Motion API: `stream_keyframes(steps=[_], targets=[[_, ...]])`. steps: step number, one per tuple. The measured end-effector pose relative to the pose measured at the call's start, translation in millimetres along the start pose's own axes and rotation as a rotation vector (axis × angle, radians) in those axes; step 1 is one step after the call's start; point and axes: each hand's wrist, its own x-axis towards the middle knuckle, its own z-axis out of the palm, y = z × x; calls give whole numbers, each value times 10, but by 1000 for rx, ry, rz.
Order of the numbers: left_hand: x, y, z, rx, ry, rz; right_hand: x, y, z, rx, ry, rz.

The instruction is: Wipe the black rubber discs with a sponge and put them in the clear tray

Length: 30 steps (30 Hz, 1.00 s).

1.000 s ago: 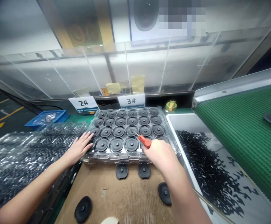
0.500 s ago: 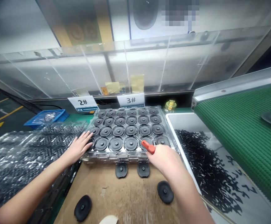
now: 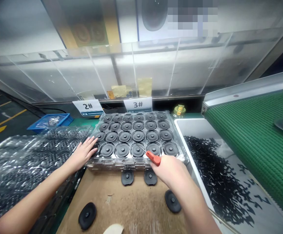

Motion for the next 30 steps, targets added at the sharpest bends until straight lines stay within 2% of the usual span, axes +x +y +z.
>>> stream_keyframes(steps=[5, 12, 20, 30], targets=[[-70, -15, 17, -9, -8, -3, -102, -59, 86, 7, -7, -81], [-168, -26, 4, -21, -11, -11, -208, -194, 148, -10, -22, -105], [-261, -100, 27, -22, 8, -10, -263, -493, 135, -12, -36, -154], [-396, -240, 100, 3, 23, 34, -280, -940, 276, -19, -36, -247]])
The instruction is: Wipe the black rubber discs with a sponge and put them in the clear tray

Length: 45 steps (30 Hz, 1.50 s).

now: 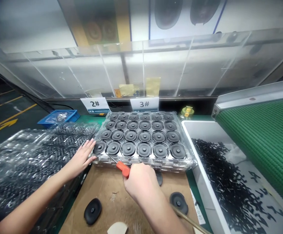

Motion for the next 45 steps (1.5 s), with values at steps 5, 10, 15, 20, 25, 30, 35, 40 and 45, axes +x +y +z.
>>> stream_keyframes(steps=[5, 10, 15, 20, 25, 30, 35, 40, 45], targets=[[-17, -19, 8, 18, 19, 17, 43, -54, 15, -4, 17, -10], [-33, -10, -4, 41, 38, 25, 36, -5, 33, 8, 26, 6], [-49, 52, -20, 75, 75, 31, -47, 136, 57, 35, 28, 55], [-42, 202, -56, 92, 111, 81, -188, 471, 65, 69, 36, 159], [-11, 367, -100, 77, 120, 158, -344, 862, 82, 99, 39, 281], [48, 610, -139, 42, 115, 224, -478, 1193, 94, 135, 40, 383], [168, 969, -179, -2, 87, 270, -566, 1495, 102, 192, 80, 452], [357, 1357, -191, -51, 52, 319, -615, 1694, 54, 257, 95, 506], [580, 1689, -153, -111, 28, 336, -642, 1778, -41, 340, 131, 500]])
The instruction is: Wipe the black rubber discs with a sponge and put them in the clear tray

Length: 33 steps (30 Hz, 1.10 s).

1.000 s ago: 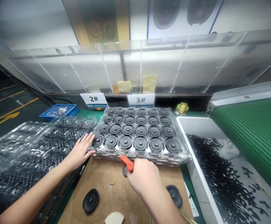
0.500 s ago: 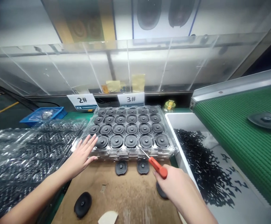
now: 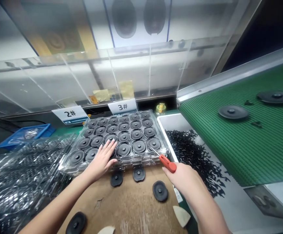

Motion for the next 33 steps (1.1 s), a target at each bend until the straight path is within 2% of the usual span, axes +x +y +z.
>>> stream_keyframes(steps=[5, 10, 15, 21, 28, 33], targets=[[307, 191, 58, -53, 0, -19, 86, 1, -75, 57, 40, -6], [550, 250, 72, -82, 11, -51, 114, -22, -178, 81, 83, 5], [677, 255, 100, -114, 25, -47, 37, 178, -287, 61, 127, 41], [714, 328, 197, -169, 59, -14, -1, 506, -237, -9, 32, 87], [606, 292, 149, -194, 198, -80, 8, 515, -174, -10, 22, 68], [525, 252, 126, -207, 176, -113, -27, 528, -129, 9, 0, 41]])
